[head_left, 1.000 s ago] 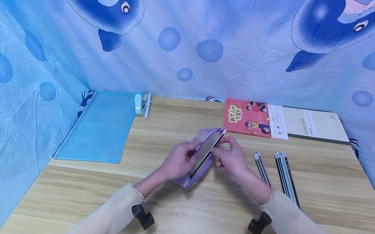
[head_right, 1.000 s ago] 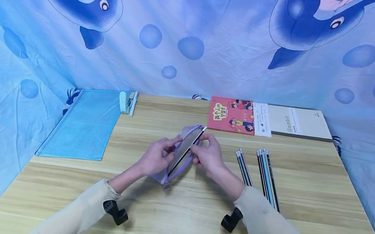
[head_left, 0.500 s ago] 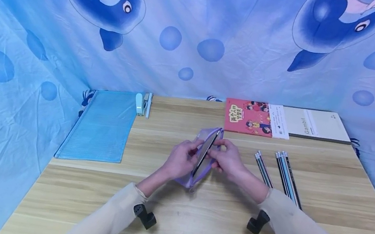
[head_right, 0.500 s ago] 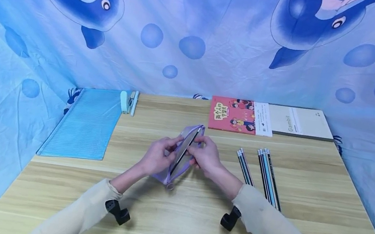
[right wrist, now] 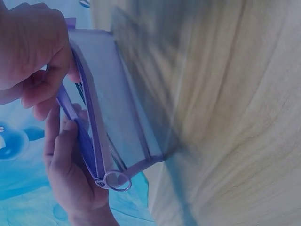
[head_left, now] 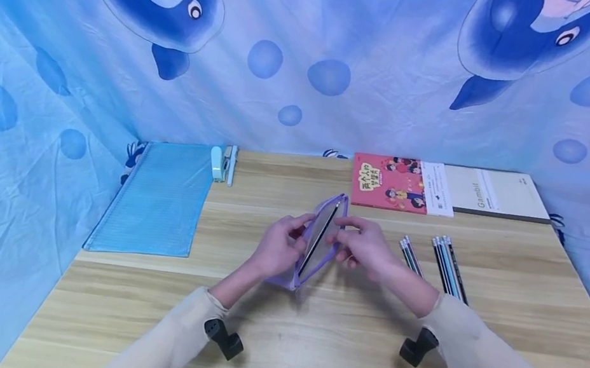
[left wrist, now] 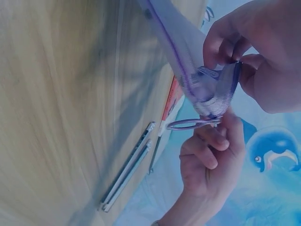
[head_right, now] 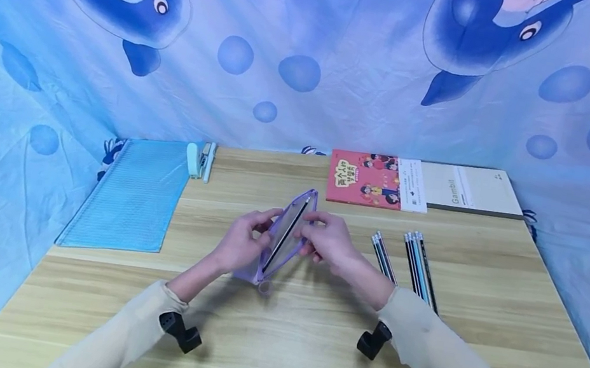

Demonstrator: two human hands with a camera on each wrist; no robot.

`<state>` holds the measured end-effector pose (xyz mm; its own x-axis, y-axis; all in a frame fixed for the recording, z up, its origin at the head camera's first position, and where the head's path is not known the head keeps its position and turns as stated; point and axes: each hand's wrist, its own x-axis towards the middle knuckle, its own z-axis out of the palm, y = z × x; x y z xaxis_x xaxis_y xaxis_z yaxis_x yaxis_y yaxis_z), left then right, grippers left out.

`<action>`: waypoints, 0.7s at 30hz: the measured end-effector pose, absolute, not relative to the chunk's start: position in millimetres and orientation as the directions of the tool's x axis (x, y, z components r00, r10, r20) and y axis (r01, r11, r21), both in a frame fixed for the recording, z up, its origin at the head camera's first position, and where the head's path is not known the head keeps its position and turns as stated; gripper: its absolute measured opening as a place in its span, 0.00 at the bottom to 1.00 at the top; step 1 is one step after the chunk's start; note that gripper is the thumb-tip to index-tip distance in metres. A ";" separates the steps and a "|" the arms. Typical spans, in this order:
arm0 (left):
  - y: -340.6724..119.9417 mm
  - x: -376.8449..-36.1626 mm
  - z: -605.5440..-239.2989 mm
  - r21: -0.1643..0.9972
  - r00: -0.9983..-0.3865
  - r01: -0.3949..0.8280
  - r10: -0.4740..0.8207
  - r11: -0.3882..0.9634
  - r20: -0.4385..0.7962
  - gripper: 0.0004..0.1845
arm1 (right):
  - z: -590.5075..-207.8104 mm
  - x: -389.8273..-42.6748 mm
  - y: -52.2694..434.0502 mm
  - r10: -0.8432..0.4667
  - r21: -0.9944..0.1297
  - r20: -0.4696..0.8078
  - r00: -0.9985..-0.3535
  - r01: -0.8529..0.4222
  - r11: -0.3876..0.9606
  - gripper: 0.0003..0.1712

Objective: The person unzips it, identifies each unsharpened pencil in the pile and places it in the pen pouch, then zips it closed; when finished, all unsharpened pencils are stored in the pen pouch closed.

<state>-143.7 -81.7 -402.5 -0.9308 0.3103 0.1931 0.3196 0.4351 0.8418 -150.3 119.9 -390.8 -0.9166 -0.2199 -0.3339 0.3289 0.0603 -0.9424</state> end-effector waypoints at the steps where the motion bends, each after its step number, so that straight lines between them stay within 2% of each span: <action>1: -82.2 -144.1 -402.0 0.850 -0.935 0.309 0.302 0.427 0.188 0.28 | -388.9 -150.1 121.5 -0.224 -0.945 -0.326 -0.919 0.319 0.068 0.29; 8: -84.0 -146.0 -401.9 0.893 -0.953 0.251 0.256 0.374 0.161 0.28 | -374.5 -145.1 135.6 -0.216 -0.958 -0.280 -0.935 0.259 0.121 0.27; 14: -82.1 -145.2 -403.9 0.889 -0.955 0.242 0.257 0.388 0.148 0.28 | -376.5 -145.4 161.3 -0.199 -0.954 -0.281 -0.939 0.250 0.167 0.27; 21: -81.0 -143.6 -405.8 0.867 -0.940 0.287 0.296 0.407 0.172 0.28 | -378.8 -153.4 218.5 -0.160 -0.903 -0.303 -0.939 0.229 0.363 0.28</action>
